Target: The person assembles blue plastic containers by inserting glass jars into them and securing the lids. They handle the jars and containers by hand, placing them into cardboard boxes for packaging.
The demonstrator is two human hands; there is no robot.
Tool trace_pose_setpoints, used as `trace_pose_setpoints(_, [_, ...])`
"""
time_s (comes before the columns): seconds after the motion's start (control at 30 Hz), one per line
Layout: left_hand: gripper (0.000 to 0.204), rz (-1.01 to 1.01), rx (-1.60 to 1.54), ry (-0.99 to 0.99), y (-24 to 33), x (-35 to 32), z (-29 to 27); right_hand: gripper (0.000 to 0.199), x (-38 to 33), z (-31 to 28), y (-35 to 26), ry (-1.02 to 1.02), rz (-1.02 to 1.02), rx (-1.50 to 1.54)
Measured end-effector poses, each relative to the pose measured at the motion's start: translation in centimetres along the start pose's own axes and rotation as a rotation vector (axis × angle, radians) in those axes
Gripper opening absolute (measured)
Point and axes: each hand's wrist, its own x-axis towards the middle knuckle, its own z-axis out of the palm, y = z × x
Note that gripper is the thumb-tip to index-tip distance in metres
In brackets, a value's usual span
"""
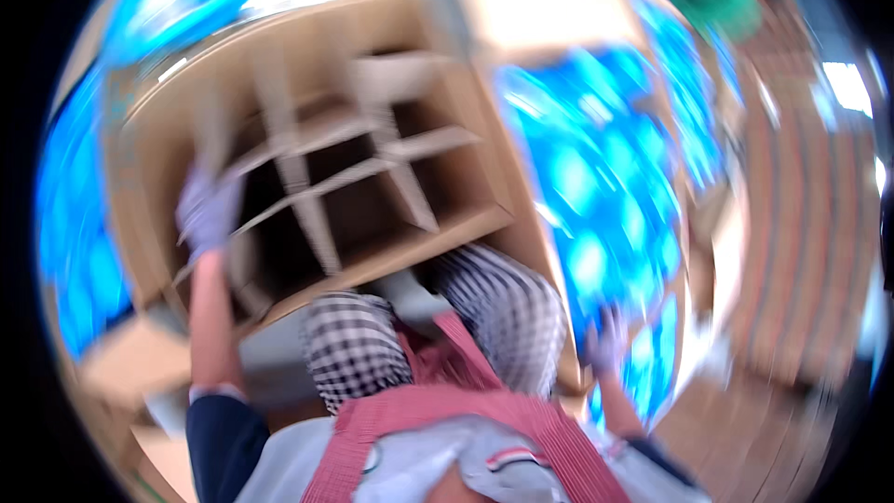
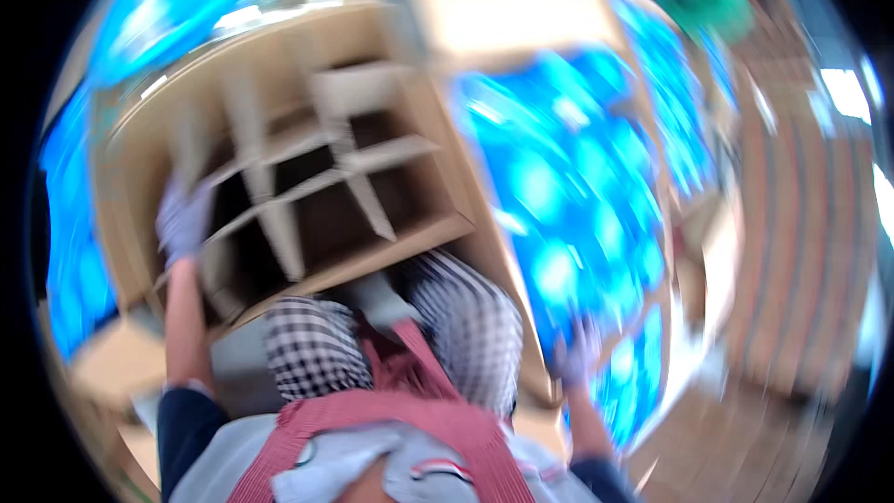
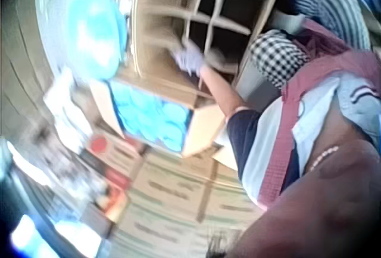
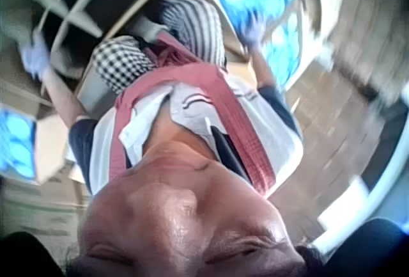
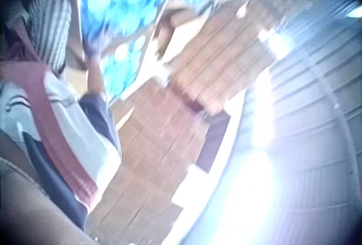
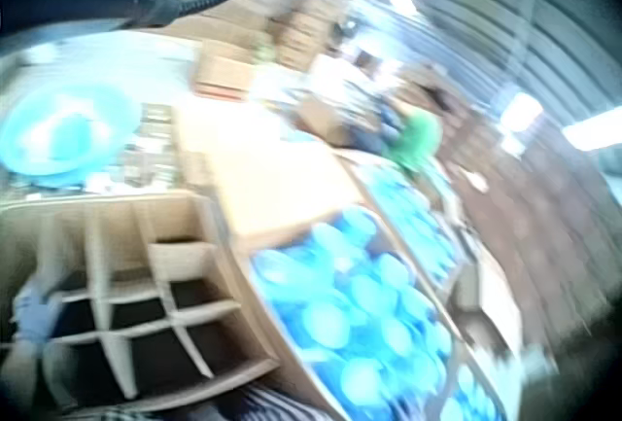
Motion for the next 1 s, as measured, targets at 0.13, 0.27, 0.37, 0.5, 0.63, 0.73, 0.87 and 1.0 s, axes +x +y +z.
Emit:
trace_pose_setpoints(0.13, [0.067,0.037,-0.04,0.038,-6.3,2.0,1.1,0.064,-1.8,-2.2,-2.5,0.208,0.027,0.031])
trace_pose_setpoints(0.27, [0.062,0.117,0.08,0.189,-1.0,0.4,-1.4,0.066,-13.1,-3.8,-1.4,0.226,0.05,0.08])
trace_pose_setpoints(0.37, [0.053,0.124,-0.4,0.181,4.2,-5.5,-1.9,0.064,-21.0,-3.6,1.6,0.213,0.244,0.027])
trace_pose_setpoints(0.5, [0.043,0.142,-0.708,-0.054,9.0,-15.2,-4.9,0.051,-22.8,-2.9,4.3,0.241,0.227,0.173])
trace_pose_setpoints(0.63, [0.035,0.491,-0.652,-0.186,12.6,-21.7,-6.4,0.023,-14.8,-2.7,2.0,0.269,-0.205,0.381])
trace_pose_setpoints(0.73, [0.029,0.468,-0.624,-0.146,12.9,-24.5,-6.6,0.025,-4.7,1.3,1.9,0.291,-0.233,0.368])
trace_pose_setpoints(0.87, [0.031,0.375,-0.507,0.021,8.8,-26.8,-9.0,0.031,3.9,0.4,0.3,0.406,0.091,0.549])
trace_pose_setpoints(1.0, [0.048,0.05,-0.166,0.121,-1.1,-28.0,-9.4,0.041,0.2,0.4,-1.2,0.471,-0.302,0.357])
